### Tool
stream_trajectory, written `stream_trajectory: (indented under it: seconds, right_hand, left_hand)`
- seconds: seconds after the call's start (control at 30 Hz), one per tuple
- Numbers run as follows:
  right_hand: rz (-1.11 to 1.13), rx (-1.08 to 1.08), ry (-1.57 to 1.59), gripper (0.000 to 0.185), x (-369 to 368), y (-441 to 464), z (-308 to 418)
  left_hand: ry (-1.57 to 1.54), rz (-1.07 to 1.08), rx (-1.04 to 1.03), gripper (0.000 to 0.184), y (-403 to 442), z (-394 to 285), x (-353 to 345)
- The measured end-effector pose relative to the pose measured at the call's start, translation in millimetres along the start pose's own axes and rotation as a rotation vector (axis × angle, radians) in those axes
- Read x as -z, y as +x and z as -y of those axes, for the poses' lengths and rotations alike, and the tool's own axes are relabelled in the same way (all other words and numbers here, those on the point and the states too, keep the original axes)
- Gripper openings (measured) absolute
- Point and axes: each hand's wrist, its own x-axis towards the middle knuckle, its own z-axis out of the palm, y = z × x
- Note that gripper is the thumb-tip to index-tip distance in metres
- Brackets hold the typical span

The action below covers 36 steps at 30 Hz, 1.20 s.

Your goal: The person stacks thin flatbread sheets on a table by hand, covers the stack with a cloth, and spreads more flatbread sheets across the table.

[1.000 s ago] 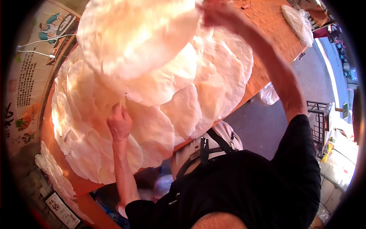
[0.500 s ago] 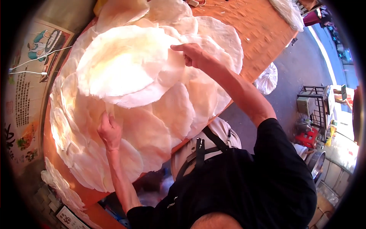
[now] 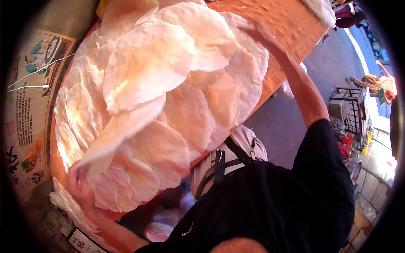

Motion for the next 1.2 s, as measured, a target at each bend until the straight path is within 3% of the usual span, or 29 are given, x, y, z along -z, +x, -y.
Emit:
stream_trajectory:
  seconds: [0.1,0.13,0.23,0.3,0.4,0.43,0.5,0.53,0.6,0.67,0.77,0.83,0.9,1.03,1.1,1.2]
  right_hand:
    - [0.112,-0.142,-0.321,0.069,-26.5,-42.4,-51.5]
    - [0.053,-0.146,-0.285,0.067,-31.3,-47.7,-56.7]
    - [-0.069,-0.116,-0.239,0.063,-45.1,-62.0,-59.1]
    - [-0.098,-0.033,-0.306,0.060,-46.6,-63.7,-48.3]
    - [0.176,-0.272,-0.113,0.053,-33.0,-58.9,-33.7]
    - [0.243,-0.321,0.013,0.051,-29.5,-61.5,-34.5]
    - [0.374,-0.414,0.265,0.047,-20.6,-70.0,-37.1]
    - [0.303,-0.422,0.286,0.045,-17.6,-75.0,-31.5]
    - [0.169,-0.441,0.326,0.040,-14.2,-88.4,-13.6]
    - [0.072,-0.364,0.436,0.032,4.0,-99.0,-6.9]
    - [0.017,-0.265,0.453,0.027,69.9,-107.8,-5.1]
    - [-0.137,-0.252,0.297,0.026,104.9,-110.8,12.4]
    - [-0.043,-0.066,0.173,0.027,148.0,-107.3,37.1]
    - [-0.131,0.171,-0.082,0.013,140.3,-110.9,170.3]
    - [-0.110,0.318,-0.081,0.015,119.9,-105.9,197.5]
    - [-0.058,0.493,0.043,0.018,102.6,-93.8,220.9]
  left_hand:
    - [0.034,0.067,0.089,0.023,-2.4,-6.6,72.5]
    - [0.099,0.047,0.114,0.026,4.1,-16.0,92.9]
    - [0.206,-0.082,0.072,0.043,60.8,-18.8,148.2]
    - [0.549,-0.134,-0.080,0.049,118.1,-28.9,171.9]
    - [0.935,-0.312,-0.489,0.031,169.6,-114.0,133.2]
    - [0.758,-0.397,-0.568,0.026,174.0,-151.2,94.2]
    - [0.800,-0.486,-0.693,0.018,180.5,-170.6,52.0]
    - [0.819,-0.529,-0.757,0.014,181.3,-170.6,33.7]
    - [0.880,-0.550,-0.342,0.036,171.6,-146.4,-7.5]
    - [0.820,-0.463,-0.490,0.030,141.2,-132.1,-75.5]
    - [0.712,0.018,-0.834,0.031,83.5,-92.5,-171.9]
    - [0.364,0.262,-0.737,0.038,45.6,-62.2,-238.0]
    - [0.431,0.458,-0.668,0.053,16.0,-64.9,-268.0]
    - [0.263,0.361,-0.510,0.064,-19.2,-68.8,-277.1]
    - [0.178,0.274,-0.398,0.065,-43.6,-68.6,-275.2]
    - [0.162,0.302,-0.408,0.074,-87.6,-57.7,-271.4]
